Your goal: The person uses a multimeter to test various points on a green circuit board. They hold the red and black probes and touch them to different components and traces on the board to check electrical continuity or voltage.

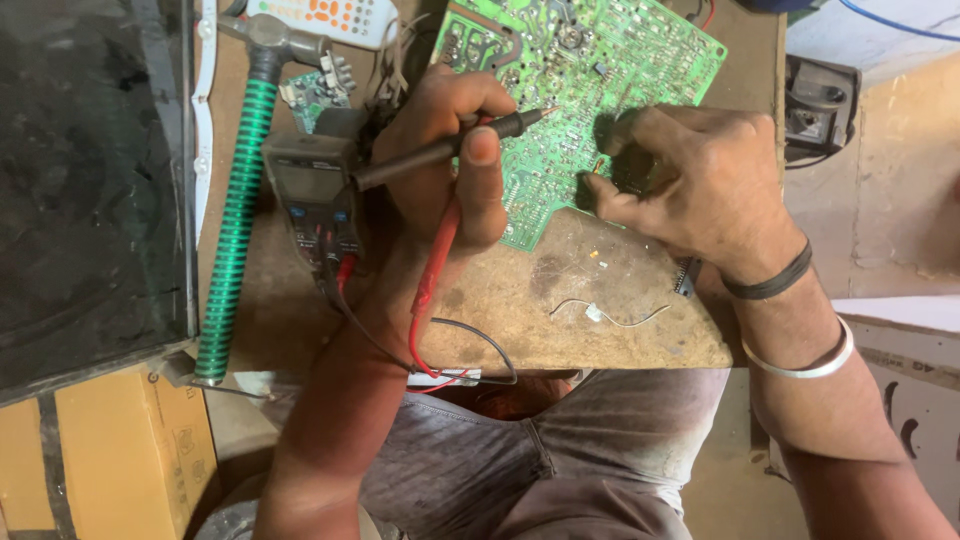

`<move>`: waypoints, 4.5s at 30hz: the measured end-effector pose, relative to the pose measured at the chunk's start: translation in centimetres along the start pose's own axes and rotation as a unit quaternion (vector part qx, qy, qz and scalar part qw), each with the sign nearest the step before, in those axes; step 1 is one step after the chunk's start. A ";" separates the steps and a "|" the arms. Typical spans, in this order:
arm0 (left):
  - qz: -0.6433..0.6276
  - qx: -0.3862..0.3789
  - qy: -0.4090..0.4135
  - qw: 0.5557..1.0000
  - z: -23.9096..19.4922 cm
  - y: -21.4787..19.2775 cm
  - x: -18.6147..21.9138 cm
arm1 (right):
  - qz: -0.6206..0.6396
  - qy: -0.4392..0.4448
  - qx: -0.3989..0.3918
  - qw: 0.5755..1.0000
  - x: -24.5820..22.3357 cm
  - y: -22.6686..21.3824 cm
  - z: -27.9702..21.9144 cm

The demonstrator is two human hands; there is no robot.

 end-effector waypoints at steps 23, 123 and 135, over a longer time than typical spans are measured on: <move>0.012 0.000 -0.086 0.996 -0.4 0.8 0.1 | 0.135 -0.018 -0.015 0.991 0.6 1.1 -0.6; 0.057 -0.100 0.023 0.993 -0.4 2.9 1.6 | 0.227 0.122 0.068 0.964 -0.7 2.2 -1.7; 0.076 -0.097 0.068 0.990 -0.3 2.6 2.3 | 0.266 0.095 0.082 0.956 0.3 2.9 -2.2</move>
Point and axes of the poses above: each hand's wrist, its own z-axis towards the middle knuckle, its own y-axis out of the palm, x = y × z, the point moved 1 cm from there along z, towards the middle knuckle, and after that the axes turned 6 degrees about x, right-handed, at the moved point
